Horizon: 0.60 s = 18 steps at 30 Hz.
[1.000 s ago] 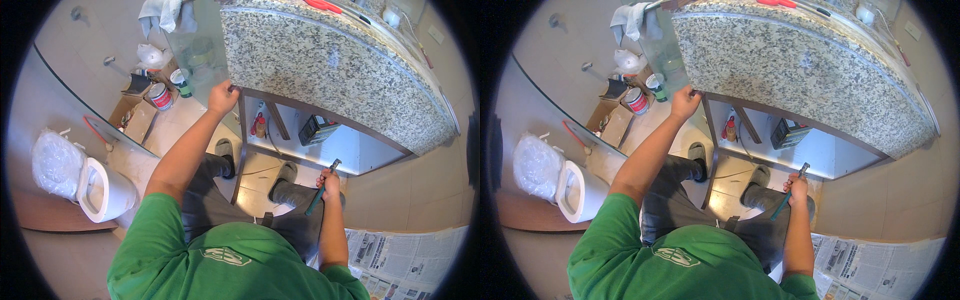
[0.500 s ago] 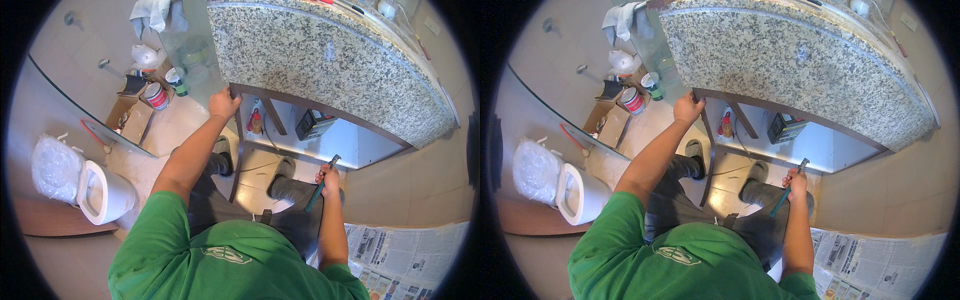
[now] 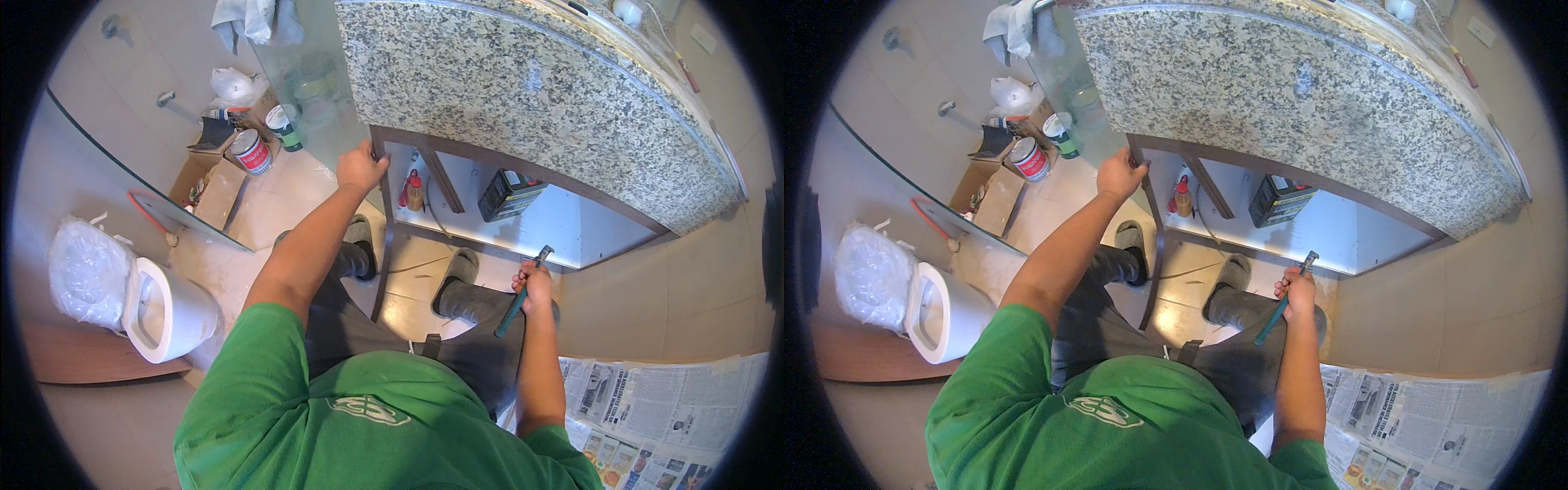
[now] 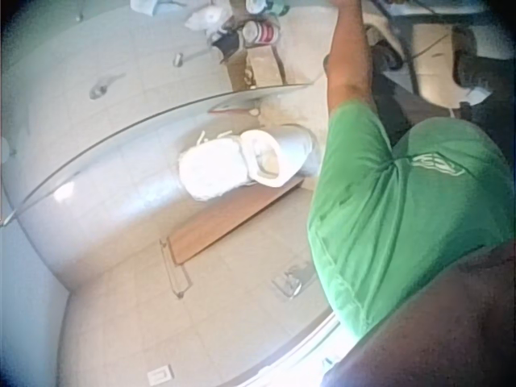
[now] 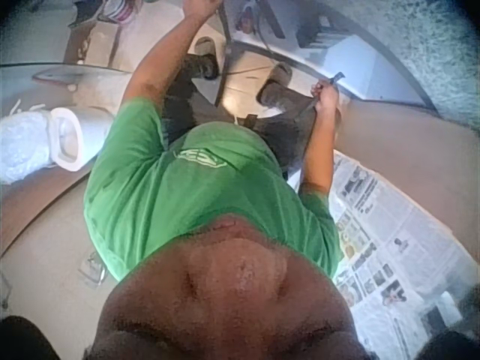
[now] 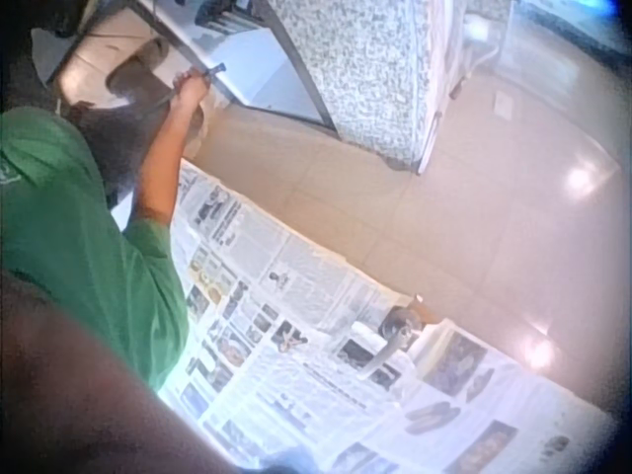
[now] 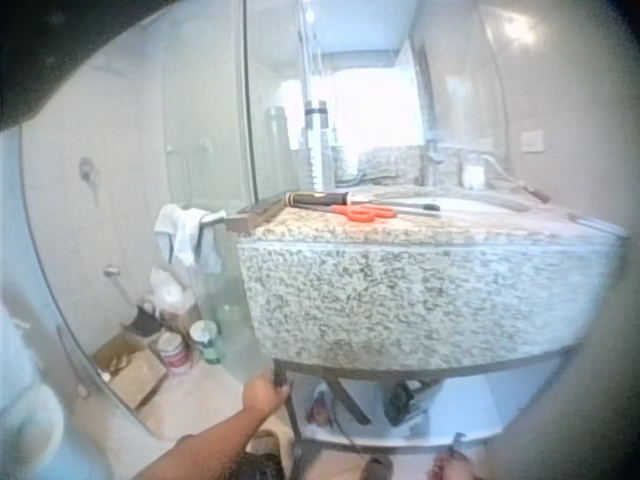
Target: The person kneels on the floor and fits a curved wooden trim piece along the bottom edge of a bathroom vanity cabinet. They use a hammer to tap the trim into place and adjust its alignment.
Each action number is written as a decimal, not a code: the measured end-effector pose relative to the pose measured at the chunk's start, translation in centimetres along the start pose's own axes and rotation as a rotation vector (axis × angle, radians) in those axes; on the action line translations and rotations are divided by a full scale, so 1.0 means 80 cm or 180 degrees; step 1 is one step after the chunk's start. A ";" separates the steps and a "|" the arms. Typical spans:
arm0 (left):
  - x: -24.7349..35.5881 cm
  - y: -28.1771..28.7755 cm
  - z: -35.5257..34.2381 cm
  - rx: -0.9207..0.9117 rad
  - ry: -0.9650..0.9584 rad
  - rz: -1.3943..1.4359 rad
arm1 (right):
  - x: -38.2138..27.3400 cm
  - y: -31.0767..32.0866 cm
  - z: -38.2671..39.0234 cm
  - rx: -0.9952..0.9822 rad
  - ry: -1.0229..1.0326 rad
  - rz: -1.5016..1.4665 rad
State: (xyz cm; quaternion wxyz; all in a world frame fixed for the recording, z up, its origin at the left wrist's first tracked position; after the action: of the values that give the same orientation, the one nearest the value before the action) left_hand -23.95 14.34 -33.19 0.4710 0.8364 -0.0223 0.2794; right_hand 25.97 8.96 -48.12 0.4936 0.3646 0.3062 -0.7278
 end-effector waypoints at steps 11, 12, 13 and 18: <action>-0.019 -0.017 -0.011 -0.0510 0.0318 0.0426 | 0.001 -0.005 0.001 -0.0094 0.0000 0.0001; -0.020 -0.011 -0.014 -0.0436 0.0247 0.0422 | 0.001 -0.007 0.000 -0.0129 0.0013 -0.0001; -0.014 -0.002 -0.015 -0.0380 0.0170 0.0428 | 0.001 -0.006 0.000 -0.0113 0.0023 0.0023; 0.007 0.043 -0.026 -0.0072 -0.0101 0.0610 | -0.004 -0.010 0.007 -0.0027 0.0033 0.0134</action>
State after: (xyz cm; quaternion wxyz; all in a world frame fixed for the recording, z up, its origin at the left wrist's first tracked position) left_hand -25.42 14.20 -29.45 0.4511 0.8294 -0.1128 0.3097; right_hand 25.16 8.90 -47.47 0.5088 0.3727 0.3042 -0.7140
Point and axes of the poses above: each hand's wrist, its own z-axis away from the middle knuckle, its own y-axis out of the back of the hand, x = y × z, the point moved 9 cm from there along -z, towards the middle knuckle, and after that the axes turned 7 degrees about x, right-handed, at the moved point
